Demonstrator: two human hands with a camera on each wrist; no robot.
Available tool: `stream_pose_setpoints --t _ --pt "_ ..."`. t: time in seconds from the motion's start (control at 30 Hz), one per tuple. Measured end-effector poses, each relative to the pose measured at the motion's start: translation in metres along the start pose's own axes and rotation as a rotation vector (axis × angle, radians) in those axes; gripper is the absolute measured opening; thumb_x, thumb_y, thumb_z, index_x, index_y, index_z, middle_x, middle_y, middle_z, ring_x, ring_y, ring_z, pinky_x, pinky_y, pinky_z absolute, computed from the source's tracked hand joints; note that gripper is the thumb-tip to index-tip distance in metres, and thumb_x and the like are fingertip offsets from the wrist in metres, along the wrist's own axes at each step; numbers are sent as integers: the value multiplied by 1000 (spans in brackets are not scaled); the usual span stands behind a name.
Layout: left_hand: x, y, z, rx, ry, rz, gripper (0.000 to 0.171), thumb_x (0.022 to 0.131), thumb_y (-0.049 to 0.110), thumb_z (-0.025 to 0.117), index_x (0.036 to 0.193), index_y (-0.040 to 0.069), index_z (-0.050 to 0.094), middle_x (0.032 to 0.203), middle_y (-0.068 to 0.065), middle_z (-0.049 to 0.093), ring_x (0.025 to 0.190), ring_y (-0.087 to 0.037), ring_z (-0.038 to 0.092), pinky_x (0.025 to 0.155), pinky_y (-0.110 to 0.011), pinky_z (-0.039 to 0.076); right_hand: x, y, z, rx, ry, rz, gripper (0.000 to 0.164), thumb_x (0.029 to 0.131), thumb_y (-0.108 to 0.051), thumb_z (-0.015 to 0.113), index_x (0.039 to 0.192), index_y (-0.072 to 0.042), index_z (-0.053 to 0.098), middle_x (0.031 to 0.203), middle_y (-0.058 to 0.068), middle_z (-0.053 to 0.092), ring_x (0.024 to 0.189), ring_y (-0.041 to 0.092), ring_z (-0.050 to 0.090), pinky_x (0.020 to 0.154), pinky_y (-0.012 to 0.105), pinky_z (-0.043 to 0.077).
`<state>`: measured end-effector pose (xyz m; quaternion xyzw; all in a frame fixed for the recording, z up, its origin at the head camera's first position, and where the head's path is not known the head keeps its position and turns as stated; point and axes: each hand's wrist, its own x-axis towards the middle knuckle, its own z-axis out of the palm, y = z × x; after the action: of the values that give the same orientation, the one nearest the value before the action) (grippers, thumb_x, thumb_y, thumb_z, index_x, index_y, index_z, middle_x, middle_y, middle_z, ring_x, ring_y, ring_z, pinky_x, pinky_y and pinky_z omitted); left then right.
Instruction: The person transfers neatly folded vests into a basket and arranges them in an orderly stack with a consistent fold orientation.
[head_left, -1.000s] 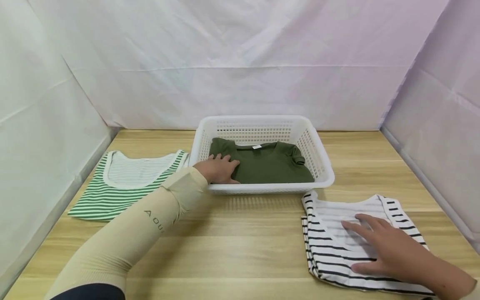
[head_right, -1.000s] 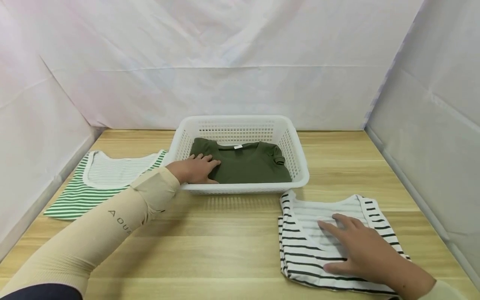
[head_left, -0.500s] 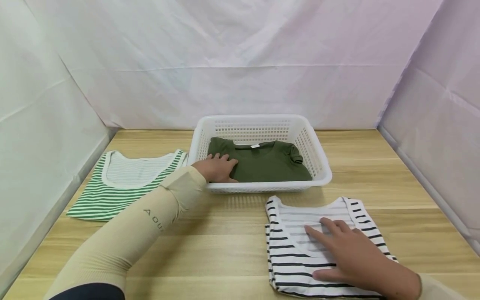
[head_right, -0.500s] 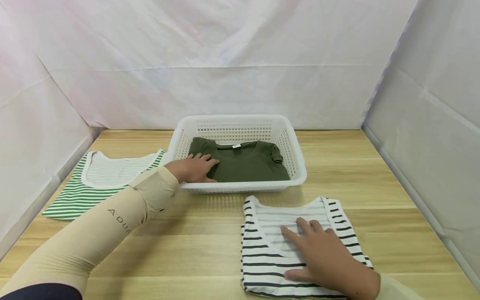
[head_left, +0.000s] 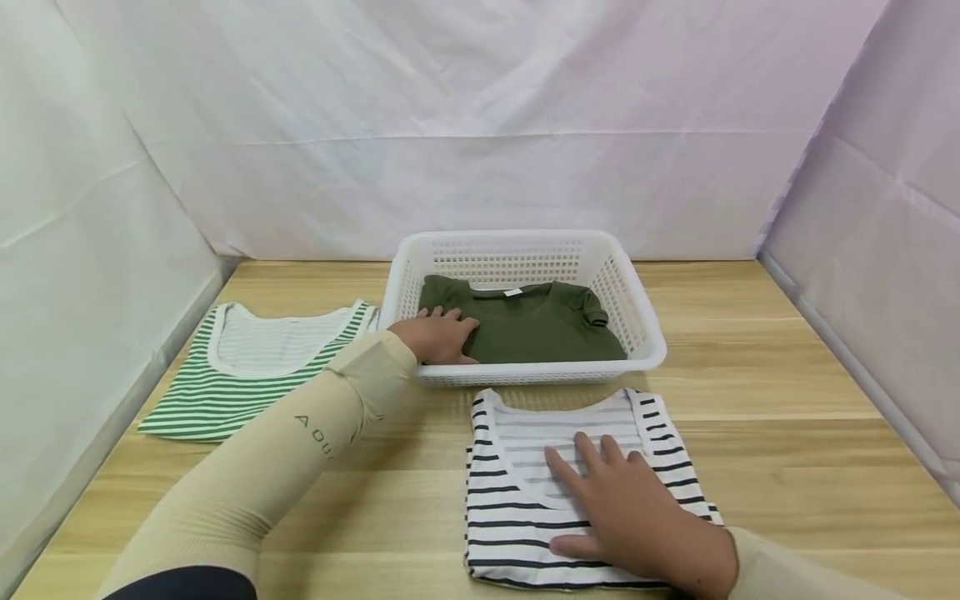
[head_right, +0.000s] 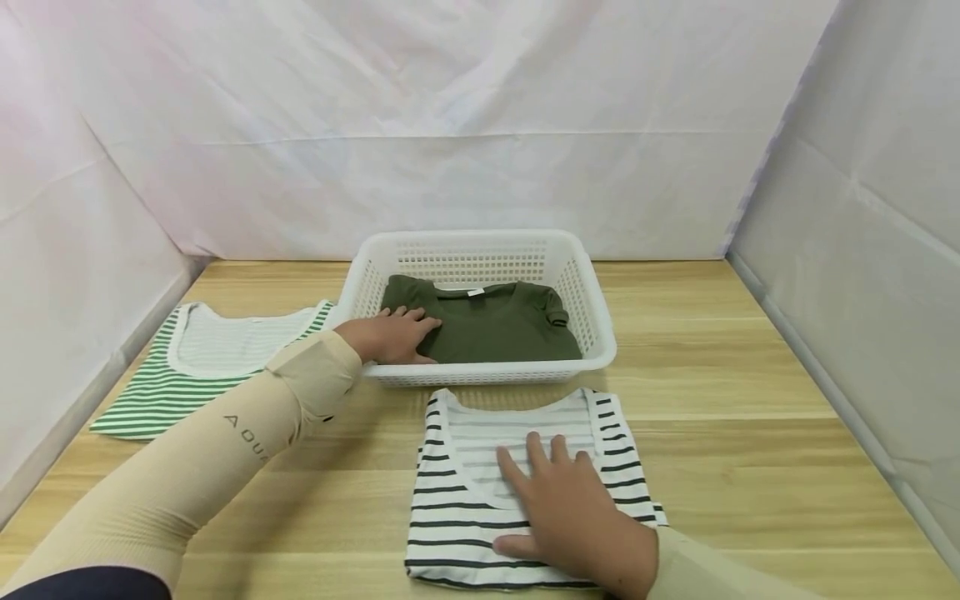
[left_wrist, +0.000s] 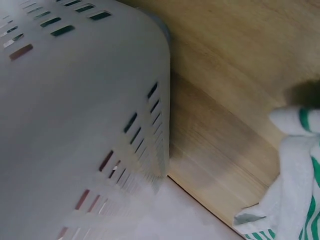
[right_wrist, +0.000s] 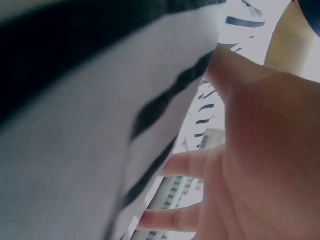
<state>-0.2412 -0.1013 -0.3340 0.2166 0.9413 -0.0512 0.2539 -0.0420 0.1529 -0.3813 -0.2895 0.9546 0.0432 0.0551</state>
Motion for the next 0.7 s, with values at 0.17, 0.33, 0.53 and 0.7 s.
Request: stream_pose_setpoints --t 0.17,0.33,0.53,0.7 --pt "2 -3 1 -2 -2 12 77 101 55 48 162 17 18 167 -17 14 153 -43 14 125 -55 13 12 -24 -5 -44 -25 -30 94 82 -84 48 150 -20 44 140 23 52 119 48 54 80 59 52" --pt "3 -5 2 -11 7 26 77 101 54 50 161 17 19 167 -18 15 153 -44 15 125 -55 14 23 -41 -10 -81 -55 -54 94 82 -86 44 151 -21 42 142 21 52 121 47 55 81 58 53" --pt "-1 -6 0 -12 15 30 78 100 55 51 161 17 21 167 -17 17 153 -42 16 125 -54 15 32 -57 -13 -123 -73 -85 95 83 -88 38 153 -24 39 144 19 51 123 45 55 82 56 54" --pt "-5 -5 -2 -12 30 38 77 100 54 52 161 16 23 166 -17 19 153 -41 18 125 -53 17 33 -62 -13 -170 -35 -94 94 83 -88 37 152 -24 41 142 18 53 121 43 57 80 54 55"
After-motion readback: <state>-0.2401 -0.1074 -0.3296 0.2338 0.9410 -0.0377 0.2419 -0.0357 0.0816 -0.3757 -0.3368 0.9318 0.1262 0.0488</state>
